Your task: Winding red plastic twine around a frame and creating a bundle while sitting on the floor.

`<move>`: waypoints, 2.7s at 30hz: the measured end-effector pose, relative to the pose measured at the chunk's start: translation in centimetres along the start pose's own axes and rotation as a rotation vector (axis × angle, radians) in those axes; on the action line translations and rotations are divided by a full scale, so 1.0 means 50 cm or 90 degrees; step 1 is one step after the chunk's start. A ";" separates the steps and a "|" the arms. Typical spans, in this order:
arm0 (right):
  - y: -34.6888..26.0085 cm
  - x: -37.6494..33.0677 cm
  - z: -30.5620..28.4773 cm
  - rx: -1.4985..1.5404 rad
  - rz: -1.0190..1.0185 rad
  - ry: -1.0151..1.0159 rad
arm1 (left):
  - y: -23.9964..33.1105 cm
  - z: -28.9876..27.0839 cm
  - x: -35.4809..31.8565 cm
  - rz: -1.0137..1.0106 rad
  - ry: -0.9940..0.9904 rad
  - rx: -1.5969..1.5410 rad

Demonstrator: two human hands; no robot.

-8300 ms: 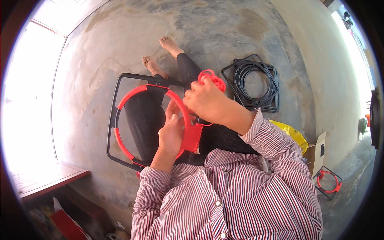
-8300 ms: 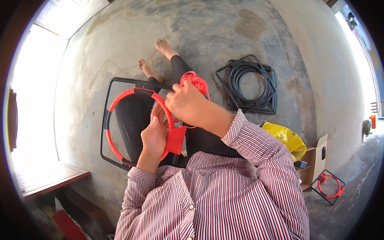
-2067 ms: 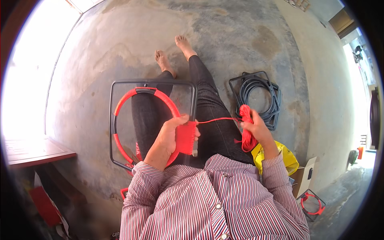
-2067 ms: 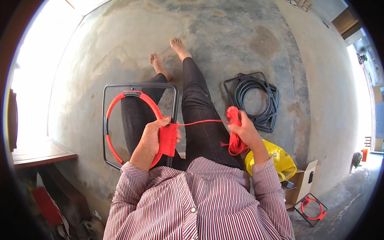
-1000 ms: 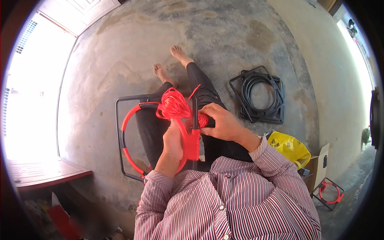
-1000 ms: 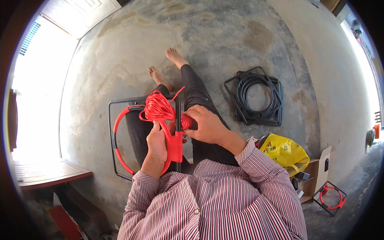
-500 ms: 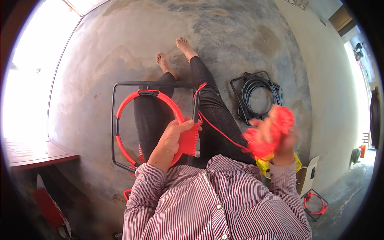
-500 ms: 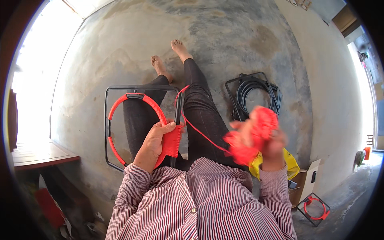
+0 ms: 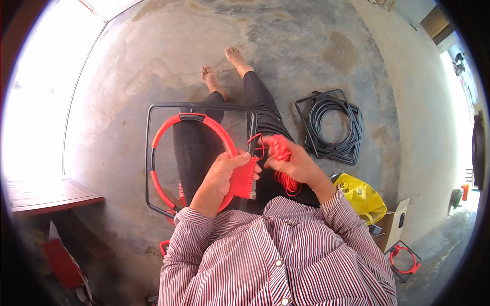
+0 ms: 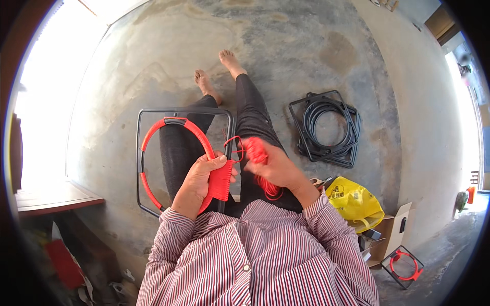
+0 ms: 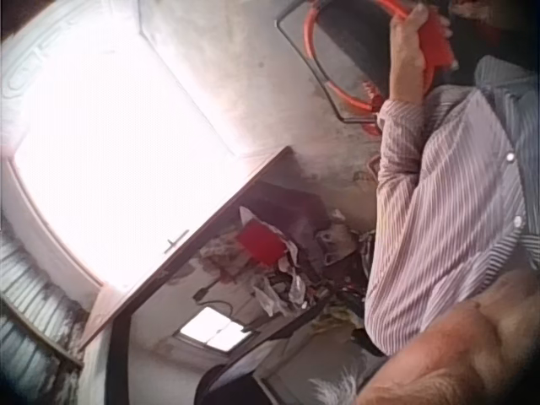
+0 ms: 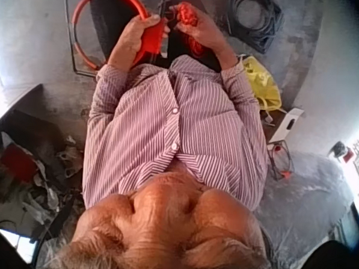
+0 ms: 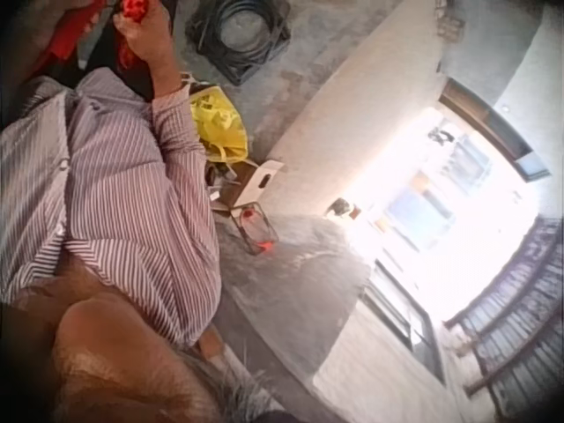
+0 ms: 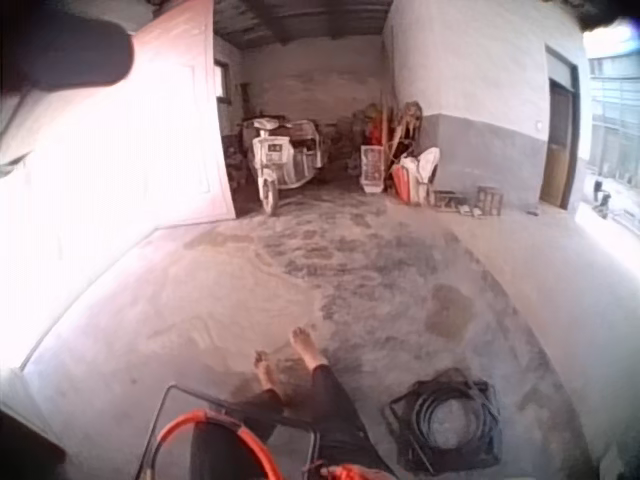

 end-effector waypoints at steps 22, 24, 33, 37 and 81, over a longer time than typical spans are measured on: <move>-0.004 -0.219 -0.249 0.173 0.165 0.332 | -0.001 -0.049 0.027 0.007 0.043 0.007; -0.018 -0.214 -0.263 0.271 0.081 0.381 | 0.000 -0.043 0.024 0.006 0.033 -0.004; -0.024 -0.041 0.059 -0.370 0.045 -0.278 | 0.004 -0.057 0.023 0.138 0.027 -0.066; -0.016 0.046 0.045 -0.379 0.150 -0.112 | 0.018 -0.046 0.009 0.192 0.074 -0.119; 0.093 -0.172 -0.269 0.447 -0.112 0.294 | 0.030 -0.024 -0.003 0.047 -0.022 0.032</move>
Point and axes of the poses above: each hand's wrist, its own x-axis towards the middle knuckle, its own z-axis out of the palm, y = z × x, the point moved 7 cm from there along x, towards the middle knuckle, and after that the axes turned 9 degrees about -y, right-handed, at the moved point
